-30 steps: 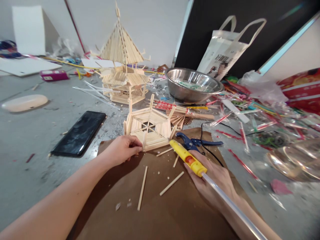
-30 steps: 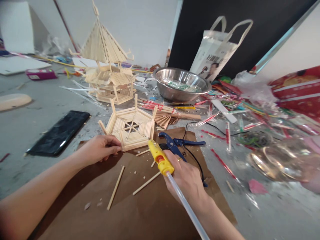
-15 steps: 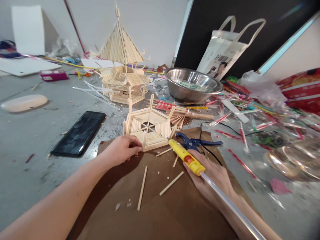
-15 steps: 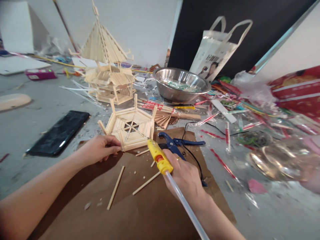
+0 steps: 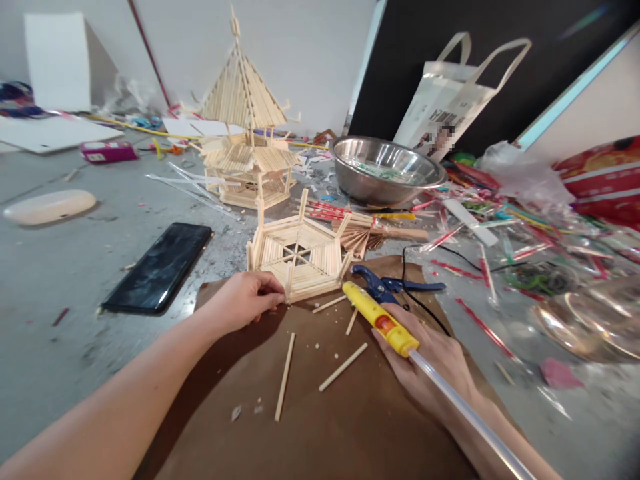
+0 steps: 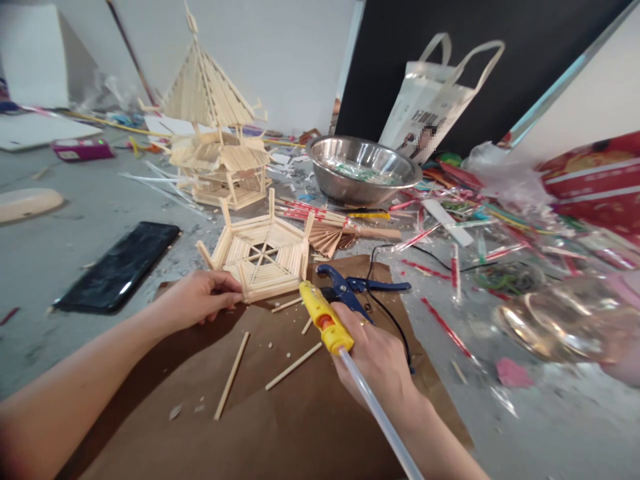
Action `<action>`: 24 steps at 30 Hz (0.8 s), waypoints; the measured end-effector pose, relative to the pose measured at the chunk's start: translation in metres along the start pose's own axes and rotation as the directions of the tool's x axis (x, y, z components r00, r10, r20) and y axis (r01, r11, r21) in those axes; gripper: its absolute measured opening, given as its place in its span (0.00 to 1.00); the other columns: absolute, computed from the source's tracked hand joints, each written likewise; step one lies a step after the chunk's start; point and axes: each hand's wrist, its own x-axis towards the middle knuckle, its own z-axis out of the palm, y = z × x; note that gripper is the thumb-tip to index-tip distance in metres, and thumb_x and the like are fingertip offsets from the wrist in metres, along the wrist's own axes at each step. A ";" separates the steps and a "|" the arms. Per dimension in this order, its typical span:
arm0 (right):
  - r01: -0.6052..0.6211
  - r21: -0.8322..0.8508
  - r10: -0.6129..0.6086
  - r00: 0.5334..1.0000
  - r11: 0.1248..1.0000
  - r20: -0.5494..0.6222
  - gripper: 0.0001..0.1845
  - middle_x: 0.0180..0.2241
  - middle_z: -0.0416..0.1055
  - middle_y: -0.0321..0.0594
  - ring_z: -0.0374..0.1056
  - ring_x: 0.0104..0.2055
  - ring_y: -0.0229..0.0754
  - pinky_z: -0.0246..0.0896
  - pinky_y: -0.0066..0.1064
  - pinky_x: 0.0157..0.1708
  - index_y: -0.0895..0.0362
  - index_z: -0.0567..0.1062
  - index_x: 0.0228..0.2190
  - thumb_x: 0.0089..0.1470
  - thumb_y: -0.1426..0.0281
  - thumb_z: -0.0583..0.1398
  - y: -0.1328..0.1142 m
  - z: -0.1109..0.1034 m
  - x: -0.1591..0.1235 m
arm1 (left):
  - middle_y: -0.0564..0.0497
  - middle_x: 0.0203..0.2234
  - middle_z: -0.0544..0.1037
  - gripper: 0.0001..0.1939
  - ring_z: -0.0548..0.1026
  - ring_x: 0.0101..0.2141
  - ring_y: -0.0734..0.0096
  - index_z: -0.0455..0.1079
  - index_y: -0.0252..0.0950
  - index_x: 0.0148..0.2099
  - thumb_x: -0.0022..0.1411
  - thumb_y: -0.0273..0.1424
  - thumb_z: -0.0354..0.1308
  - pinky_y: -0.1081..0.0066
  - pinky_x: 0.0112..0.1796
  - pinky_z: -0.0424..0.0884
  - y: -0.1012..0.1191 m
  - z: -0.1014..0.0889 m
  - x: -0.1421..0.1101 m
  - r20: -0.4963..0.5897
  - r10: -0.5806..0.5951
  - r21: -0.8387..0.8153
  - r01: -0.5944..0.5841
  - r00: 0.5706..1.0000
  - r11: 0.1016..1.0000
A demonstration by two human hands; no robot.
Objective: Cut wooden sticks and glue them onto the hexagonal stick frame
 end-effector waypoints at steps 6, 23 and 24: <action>0.007 -0.004 -0.007 1.000 1.000 0.010 0.17 0.30 0.71 0.38 0.68 0.24 0.38 0.60 0.26 0.23 0.57 0.63 0.41 0.47 0.67 0.50 -0.003 0.002 0.003 | 0.56 0.18 0.70 0.11 0.63 0.13 0.82 0.66 0.35 0.32 0.48 0.36 0.50 0.81 0.13 0.59 -0.001 0.000 0.001 0.001 -0.002 -0.003 0.002 1.000 1.000; -0.271 0.181 0.291 0.952 0.945 -0.091 0.17 0.30 0.71 0.41 0.67 0.26 0.40 0.61 0.27 0.24 0.57 0.66 0.38 0.47 0.61 0.51 0.019 -0.012 0.007 | 0.55 0.18 0.70 0.11 0.63 0.13 0.82 0.64 0.35 0.32 0.48 0.36 0.49 0.81 0.13 0.58 -0.003 0.002 0.000 -0.014 0.047 0.013 -0.047 0.999 0.999; -0.324 0.231 0.350 0.933 0.917 -0.082 0.17 0.28 0.71 0.41 0.67 0.26 0.40 0.61 0.28 0.23 0.57 0.67 0.35 0.47 0.60 0.51 0.024 -0.015 0.011 | 0.55 0.18 0.69 0.11 0.63 0.13 0.82 0.64 0.35 0.32 0.48 0.36 0.49 0.81 0.13 0.58 -0.003 0.002 0.000 -0.017 0.056 0.020 -0.055 0.998 0.998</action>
